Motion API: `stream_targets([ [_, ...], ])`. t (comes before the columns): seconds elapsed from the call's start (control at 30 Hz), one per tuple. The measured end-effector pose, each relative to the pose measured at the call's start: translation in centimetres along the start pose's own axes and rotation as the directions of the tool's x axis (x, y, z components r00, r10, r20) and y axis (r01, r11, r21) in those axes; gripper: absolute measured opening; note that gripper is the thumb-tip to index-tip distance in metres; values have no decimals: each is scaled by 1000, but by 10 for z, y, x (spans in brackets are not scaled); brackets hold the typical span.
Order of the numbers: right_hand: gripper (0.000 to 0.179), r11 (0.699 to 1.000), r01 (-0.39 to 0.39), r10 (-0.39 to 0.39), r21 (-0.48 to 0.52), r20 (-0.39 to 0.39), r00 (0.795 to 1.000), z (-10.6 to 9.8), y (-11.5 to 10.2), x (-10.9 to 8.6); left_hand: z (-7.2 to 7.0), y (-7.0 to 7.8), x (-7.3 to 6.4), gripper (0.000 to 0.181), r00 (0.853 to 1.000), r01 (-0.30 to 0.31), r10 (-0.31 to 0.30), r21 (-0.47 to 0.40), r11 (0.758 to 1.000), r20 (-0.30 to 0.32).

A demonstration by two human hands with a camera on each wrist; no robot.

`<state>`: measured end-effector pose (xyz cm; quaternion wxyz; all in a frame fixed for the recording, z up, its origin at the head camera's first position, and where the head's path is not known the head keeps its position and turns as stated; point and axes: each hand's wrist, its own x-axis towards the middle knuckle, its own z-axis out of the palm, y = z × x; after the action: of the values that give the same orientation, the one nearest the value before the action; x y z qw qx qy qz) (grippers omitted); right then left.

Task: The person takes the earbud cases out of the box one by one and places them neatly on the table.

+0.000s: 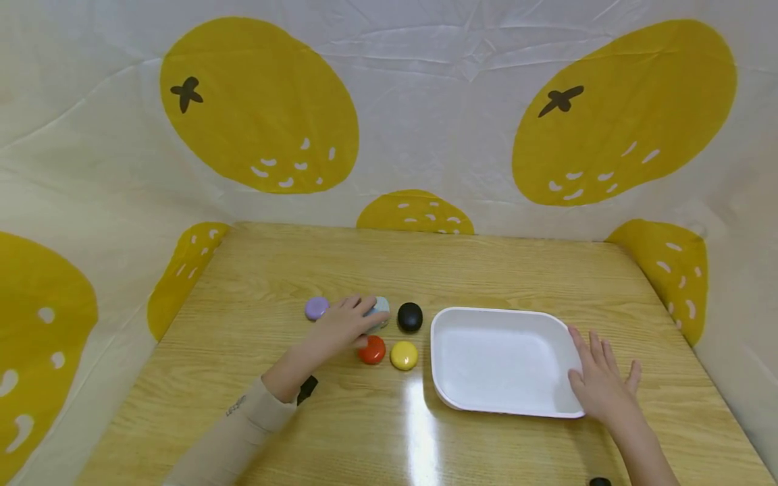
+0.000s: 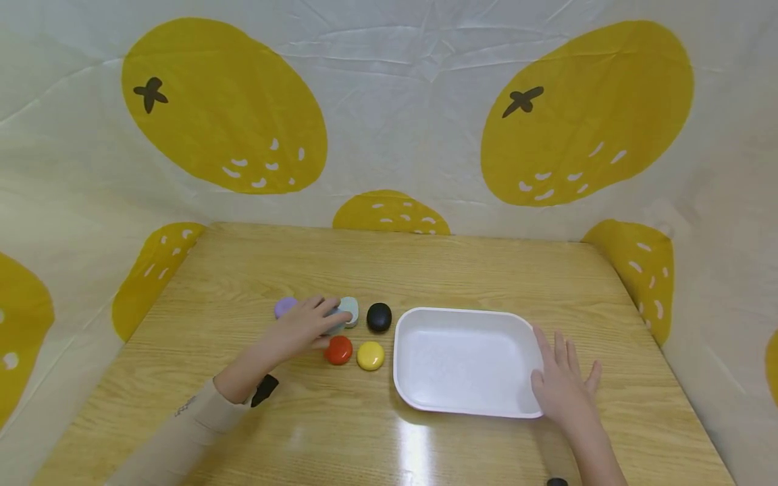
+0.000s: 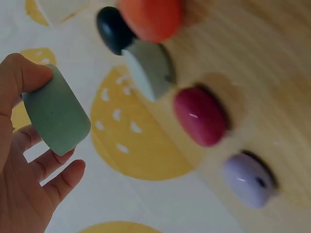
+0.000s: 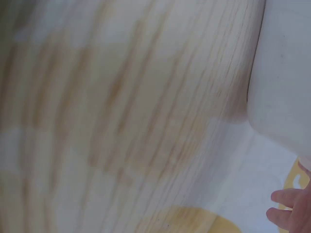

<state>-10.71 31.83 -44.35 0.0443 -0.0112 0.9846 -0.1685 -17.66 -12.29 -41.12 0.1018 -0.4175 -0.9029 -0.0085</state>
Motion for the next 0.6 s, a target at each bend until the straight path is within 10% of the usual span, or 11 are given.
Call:
stream_targets([
  [0.37,69,1000,3,-3,0,0,1000,0,1,1,26,-20,-38,51,995,34,-29,-49,998,99],
  [0.6,68,1000,2,-2,7,3,1000,1,1,1,33,-20,-48,49,998,-13,18,-92,996,54],
])
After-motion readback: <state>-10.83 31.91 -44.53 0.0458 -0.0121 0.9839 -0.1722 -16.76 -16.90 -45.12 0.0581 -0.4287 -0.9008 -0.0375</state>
